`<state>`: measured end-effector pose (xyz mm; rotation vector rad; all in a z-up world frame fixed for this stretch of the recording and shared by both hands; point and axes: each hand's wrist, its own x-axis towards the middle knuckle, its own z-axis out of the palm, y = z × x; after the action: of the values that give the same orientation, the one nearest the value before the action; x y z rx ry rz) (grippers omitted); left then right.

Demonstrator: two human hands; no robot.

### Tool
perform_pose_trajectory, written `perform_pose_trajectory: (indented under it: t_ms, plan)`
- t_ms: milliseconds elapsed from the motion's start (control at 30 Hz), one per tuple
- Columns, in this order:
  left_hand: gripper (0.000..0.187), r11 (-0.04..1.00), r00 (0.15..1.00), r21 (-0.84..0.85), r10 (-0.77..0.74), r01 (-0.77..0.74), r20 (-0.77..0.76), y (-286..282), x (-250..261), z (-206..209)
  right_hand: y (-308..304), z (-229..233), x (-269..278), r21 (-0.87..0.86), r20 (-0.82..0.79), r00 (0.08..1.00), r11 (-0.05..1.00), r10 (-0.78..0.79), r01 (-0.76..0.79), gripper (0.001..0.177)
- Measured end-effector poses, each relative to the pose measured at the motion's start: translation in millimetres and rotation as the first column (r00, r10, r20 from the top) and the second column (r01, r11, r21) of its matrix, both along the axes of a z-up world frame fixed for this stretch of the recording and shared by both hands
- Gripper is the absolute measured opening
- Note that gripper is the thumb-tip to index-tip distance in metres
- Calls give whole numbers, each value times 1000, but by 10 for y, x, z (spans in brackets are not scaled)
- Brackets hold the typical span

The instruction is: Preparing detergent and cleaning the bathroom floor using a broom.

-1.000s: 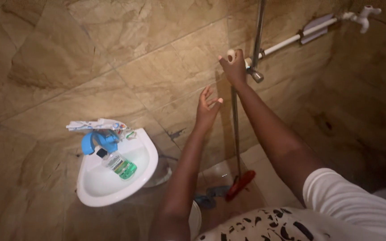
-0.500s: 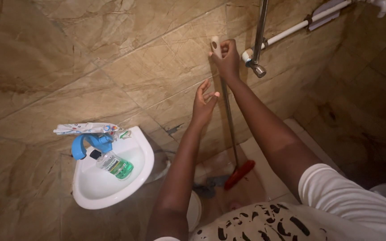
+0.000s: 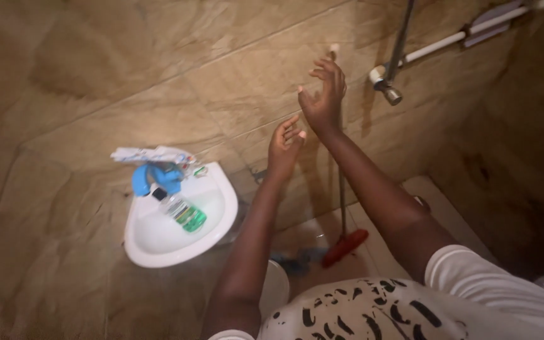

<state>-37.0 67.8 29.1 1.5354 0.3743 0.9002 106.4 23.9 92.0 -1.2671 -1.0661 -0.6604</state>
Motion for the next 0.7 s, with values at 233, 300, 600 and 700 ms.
perform_pose_trajectory:
  t_ms: [233,300,600,700]
  plan:
    - [30,957,942,57,267,-284,202,228,-1020,-76,427,76,-1064,-128,-58,852,843,520,-523,38]
    - [28,897,888,81,411,-434,206,192,-1402,55,602,121,-1408,-253,-160,761,719,629,-648,41]
    - [23,786,728,0,573,-618,376,207,-2801,241,1376,-70,-2514,-327,71,730,707,680,-627,57]
    - [22,741,688,11,619,-672,379,227,-3060,142,1442,-89,-2624,-312,84,753,735,652,-601,57]
